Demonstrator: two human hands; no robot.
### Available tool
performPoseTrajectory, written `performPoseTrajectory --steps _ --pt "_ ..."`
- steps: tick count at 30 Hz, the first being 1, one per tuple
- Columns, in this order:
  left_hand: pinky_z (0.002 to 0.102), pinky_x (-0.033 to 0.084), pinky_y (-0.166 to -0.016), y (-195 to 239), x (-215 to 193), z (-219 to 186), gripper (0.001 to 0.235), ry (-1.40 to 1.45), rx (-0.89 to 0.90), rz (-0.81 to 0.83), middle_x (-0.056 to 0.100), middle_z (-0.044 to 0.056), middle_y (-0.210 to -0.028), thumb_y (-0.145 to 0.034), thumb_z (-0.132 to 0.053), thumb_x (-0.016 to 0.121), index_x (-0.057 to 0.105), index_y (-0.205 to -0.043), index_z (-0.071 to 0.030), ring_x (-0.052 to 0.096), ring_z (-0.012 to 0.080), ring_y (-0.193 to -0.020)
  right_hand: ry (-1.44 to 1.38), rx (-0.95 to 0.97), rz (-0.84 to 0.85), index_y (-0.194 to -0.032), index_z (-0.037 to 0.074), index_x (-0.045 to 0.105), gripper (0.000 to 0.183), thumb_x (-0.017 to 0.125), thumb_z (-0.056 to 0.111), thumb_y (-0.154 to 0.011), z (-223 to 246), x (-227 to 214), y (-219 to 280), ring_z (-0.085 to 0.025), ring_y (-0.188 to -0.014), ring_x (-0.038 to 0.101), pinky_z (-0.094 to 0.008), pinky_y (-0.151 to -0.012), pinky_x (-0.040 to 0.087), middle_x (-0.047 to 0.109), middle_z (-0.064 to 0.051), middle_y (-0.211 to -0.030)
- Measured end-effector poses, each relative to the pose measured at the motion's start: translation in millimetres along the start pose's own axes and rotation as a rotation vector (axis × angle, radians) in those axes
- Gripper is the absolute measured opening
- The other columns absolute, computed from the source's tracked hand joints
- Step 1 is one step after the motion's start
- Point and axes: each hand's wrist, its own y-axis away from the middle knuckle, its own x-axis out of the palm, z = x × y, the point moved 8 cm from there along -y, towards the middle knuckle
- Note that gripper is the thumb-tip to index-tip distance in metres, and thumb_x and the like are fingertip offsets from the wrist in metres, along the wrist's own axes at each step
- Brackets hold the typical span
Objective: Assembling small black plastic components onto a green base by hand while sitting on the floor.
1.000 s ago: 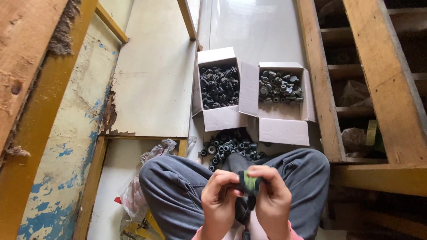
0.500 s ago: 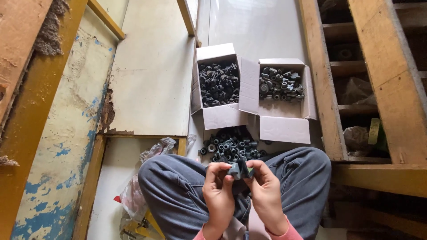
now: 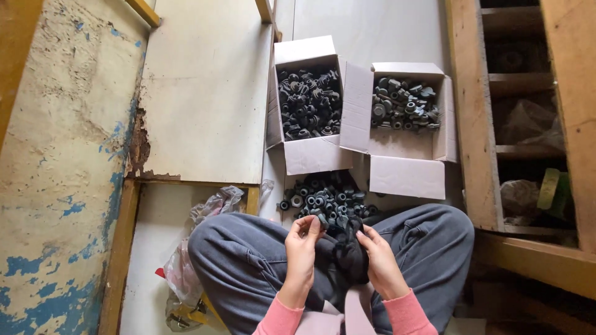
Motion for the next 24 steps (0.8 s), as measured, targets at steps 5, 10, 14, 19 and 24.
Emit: performPoseTrajectory --steps 5,10,14,19,24 --pt "0.020 0.050 -0.047 -20 2 -7 0.033 -0.367 0.083 0.047 0.062 0.008 -0.114 -0.092 -0.021 0.073 0.069 -0.122 -0.008 0.057 0.0080 -0.063 -0.007 0.083 -0.017 -0.138 -0.001 0.054 0.043 0.059 0.003 -0.096 -8 -31 -33 -0.022 -0.111 0.064 -0.029 -0.097 0.049 0.067 -0.018 -0.128" --pt "0.023 0.052 -0.084 -30 -10 -11 0.024 -0.673 0.261 -0.012 0.062 0.002 -0.113 -0.091 -0.025 0.071 0.076 -0.115 -0.019 0.060 0.0090 -0.085 0.024 0.072 0.132 -0.139 -0.003 0.056 0.044 0.057 -0.001 -0.096 6 -74 -56 -0.022 -0.118 0.061 -0.035 -0.100 0.049 0.065 -0.017 -0.135" --pt "0.022 0.054 -0.073 -48 34 4 0.018 -0.754 0.276 0.156 0.068 -0.004 -0.106 -0.090 -0.022 0.073 0.078 -0.107 -0.018 0.066 0.0084 -0.077 0.043 0.104 0.174 -0.155 -0.002 0.046 0.061 0.058 0.000 -0.095 -25 -118 -119 -0.022 -0.107 0.061 -0.028 -0.094 0.043 0.066 -0.021 -0.135" --pt "0.038 0.045 -0.096 -54 150 -25 0.017 -1.108 0.709 0.307 0.064 0.002 -0.112 -0.090 -0.028 0.071 0.074 -0.105 -0.022 0.058 0.0229 -0.106 -0.214 0.246 0.295 -0.148 -0.003 0.047 0.059 0.058 -0.007 -0.090 -30 -78 -118 -0.036 -0.129 0.059 -0.046 -0.111 0.043 0.060 -0.027 -0.147" --pt "0.053 0.037 -0.102 -90 248 -25 0.023 -1.379 1.051 0.195 0.050 0.012 -0.142 -0.087 -0.030 0.072 0.071 -0.107 -0.020 0.042 0.0357 -0.133 -0.272 0.375 0.446 -0.156 0.004 0.041 0.068 0.065 0.000 -0.093 -80 -105 -171 -0.028 -0.139 0.053 -0.041 -0.119 0.035 0.056 -0.017 -0.154"
